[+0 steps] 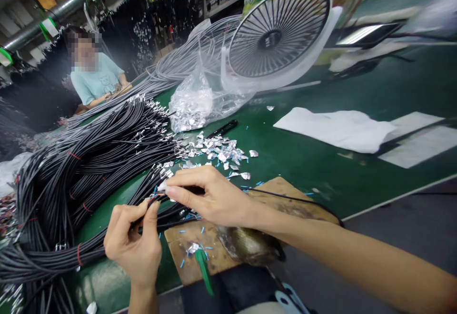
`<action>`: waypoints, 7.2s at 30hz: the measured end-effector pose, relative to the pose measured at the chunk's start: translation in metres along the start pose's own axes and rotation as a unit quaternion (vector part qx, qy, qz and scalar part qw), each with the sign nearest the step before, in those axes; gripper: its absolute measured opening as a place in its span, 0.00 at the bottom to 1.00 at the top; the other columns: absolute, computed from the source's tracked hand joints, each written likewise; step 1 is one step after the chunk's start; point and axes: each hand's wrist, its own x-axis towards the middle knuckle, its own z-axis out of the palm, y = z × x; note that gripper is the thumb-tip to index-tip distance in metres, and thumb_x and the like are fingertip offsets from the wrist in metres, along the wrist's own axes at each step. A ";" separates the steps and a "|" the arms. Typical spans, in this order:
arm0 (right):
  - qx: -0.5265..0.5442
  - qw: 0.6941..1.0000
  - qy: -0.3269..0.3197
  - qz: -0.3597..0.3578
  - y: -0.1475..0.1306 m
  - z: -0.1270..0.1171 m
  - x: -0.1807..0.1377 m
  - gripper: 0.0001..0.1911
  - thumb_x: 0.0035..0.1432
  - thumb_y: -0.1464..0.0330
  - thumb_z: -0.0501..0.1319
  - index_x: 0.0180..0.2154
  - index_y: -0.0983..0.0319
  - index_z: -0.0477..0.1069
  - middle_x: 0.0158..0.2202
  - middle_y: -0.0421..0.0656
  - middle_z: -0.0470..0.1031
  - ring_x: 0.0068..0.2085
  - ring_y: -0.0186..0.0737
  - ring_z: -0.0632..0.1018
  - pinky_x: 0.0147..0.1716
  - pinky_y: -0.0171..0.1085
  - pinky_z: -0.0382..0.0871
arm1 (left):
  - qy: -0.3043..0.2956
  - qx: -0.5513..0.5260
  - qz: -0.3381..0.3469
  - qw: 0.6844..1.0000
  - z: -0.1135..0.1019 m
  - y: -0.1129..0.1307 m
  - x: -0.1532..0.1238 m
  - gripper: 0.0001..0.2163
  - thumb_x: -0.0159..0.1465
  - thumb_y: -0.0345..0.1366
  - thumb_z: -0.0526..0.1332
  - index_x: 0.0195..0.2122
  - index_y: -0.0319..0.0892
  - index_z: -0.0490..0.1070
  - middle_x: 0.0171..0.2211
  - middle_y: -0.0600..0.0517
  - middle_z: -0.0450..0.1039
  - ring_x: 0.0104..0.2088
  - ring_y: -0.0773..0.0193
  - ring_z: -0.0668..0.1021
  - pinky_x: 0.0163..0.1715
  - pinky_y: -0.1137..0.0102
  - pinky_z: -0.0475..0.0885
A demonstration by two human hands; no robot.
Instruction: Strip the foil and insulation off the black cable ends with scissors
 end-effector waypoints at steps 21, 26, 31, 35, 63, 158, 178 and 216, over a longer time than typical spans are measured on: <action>-0.010 0.999 0.027 0.030 0.000 0.009 -0.001 0.12 0.60 0.69 0.57 0.29 0.65 0.77 0.26 0.42 0.76 0.28 0.33 0.70 0.29 0.33 0.61 | -0.108 0.037 -0.022 0.993 -0.005 -0.007 0.006 0.17 0.65 0.35 0.53 0.19 0.42 0.65 0.15 0.55 0.62 0.15 0.71 0.64 0.15 0.74 0.57; 0.104 0.991 0.002 0.079 0.003 0.010 0.001 0.12 0.59 0.67 0.56 0.29 0.65 0.75 0.27 0.41 0.75 0.27 0.32 0.70 0.28 0.32 0.62 | -0.180 -0.018 -0.079 0.980 -0.012 -0.015 0.009 0.23 0.66 0.46 0.53 0.15 0.42 0.60 0.11 0.55 0.55 0.13 0.71 0.59 0.13 0.74 0.52; 0.131 0.989 0.018 0.068 0.003 0.012 0.004 0.14 0.54 0.59 0.64 0.28 0.64 0.70 0.25 0.37 0.66 0.24 0.29 0.62 0.24 0.31 0.56 | -0.190 -0.018 -0.002 0.982 -0.007 -0.034 0.010 0.24 0.64 0.50 0.54 0.13 0.42 0.62 0.11 0.55 0.54 0.13 0.71 0.57 0.13 0.73 0.52; 0.154 0.985 0.015 0.069 0.003 0.015 0.005 0.19 0.53 0.57 0.64 0.23 0.64 0.64 0.23 0.35 0.60 0.26 0.29 0.61 0.26 0.32 0.55 | -0.218 -0.010 0.004 0.976 -0.004 -0.029 0.010 0.22 0.64 0.45 0.54 0.15 0.41 0.64 0.13 0.54 0.58 0.15 0.71 0.60 0.15 0.73 0.55; -0.026 0.994 0.062 -0.082 0.006 0.003 0.006 0.11 0.62 0.67 0.57 0.27 0.62 0.64 0.26 0.38 0.63 0.29 0.32 0.65 0.30 0.35 0.60 | -0.223 -0.061 -0.086 0.969 -0.005 -0.014 0.007 0.23 0.67 0.44 0.50 0.15 0.42 0.56 0.14 0.54 0.55 0.17 0.70 0.61 0.18 0.72 0.57; 0.106 0.987 0.090 0.075 0.001 0.013 0.003 0.06 0.46 0.75 0.58 0.21 0.67 0.72 0.16 0.34 0.60 0.19 0.24 0.59 0.17 0.27 0.53 | -0.142 -0.015 -0.086 0.986 -0.005 0.000 0.006 0.10 0.59 0.35 0.60 0.20 0.41 0.72 0.16 0.56 0.66 0.17 0.72 0.67 0.15 0.77 0.59; 0.009 0.994 0.104 -0.031 0.001 0.014 -0.001 0.08 0.51 0.75 0.61 0.21 0.65 0.73 0.18 0.37 0.68 0.21 0.27 0.65 0.20 0.29 0.57 | -0.057 -0.003 -0.064 0.996 -0.001 0.003 0.005 0.07 0.57 0.34 0.63 0.22 0.42 0.72 0.19 0.56 0.69 0.19 0.70 0.70 0.17 0.76 0.61; 0.075 0.990 0.111 0.051 0.003 0.016 -0.004 0.07 0.46 0.73 0.58 0.23 0.68 0.75 0.17 0.37 0.67 0.19 0.25 0.62 0.19 0.27 0.59 | -0.040 0.081 0.028 0.995 0.004 0.002 -0.003 0.06 0.61 0.35 0.62 0.26 0.42 0.73 0.22 0.56 0.70 0.22 0.70 0.71 0.22 0.74 0.64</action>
